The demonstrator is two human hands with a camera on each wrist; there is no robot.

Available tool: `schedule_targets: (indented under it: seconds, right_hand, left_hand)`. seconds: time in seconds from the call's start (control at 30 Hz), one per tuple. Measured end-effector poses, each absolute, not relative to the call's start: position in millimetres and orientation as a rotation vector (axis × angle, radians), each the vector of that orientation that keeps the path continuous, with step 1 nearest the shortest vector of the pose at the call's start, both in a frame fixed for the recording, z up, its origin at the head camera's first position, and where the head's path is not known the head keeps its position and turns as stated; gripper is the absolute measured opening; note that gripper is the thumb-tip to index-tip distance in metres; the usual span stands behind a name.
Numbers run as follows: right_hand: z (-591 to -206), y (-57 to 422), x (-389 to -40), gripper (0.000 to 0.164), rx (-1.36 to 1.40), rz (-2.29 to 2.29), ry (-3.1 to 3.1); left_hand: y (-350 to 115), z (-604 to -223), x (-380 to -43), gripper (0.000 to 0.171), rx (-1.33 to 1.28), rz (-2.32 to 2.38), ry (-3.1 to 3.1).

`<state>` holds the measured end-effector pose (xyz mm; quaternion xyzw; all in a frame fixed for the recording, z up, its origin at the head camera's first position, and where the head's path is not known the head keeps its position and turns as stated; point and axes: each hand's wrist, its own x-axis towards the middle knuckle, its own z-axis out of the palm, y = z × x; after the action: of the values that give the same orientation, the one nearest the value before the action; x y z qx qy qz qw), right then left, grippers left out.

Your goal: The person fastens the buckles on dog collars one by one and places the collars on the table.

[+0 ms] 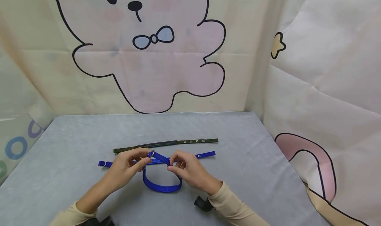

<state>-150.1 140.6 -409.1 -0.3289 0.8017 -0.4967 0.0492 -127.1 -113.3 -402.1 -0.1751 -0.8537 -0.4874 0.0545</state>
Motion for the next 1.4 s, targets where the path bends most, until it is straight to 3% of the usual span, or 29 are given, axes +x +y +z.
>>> schedule_targets:
  seconds: [0.47,0.87,1.17,1.4]
  right_hand:
    - [-413,137,-147,0.006,-1.095,-1.492,2.459]
    - [-415,131,-144,0.006,-1.006,-1.605,2.315]
    - [-415,128,-138,0.032,-0.937,-1.666,2.146]
    - [-414,127,-136,0.032,-0.968,-1.638,2.189]
  left_hand:
    - [-111,-400,-123,0.029,-0.555,-1.440,-2.586]
    - [-104,-404,-125,0.012,-0.675,-1.349,-2.564]
    - [-88,-416,-118,0.020,-0.676,-1.610,-2.428]
    - [-84,-415,-114,0.015,-0.734,-1.521,-2.518]
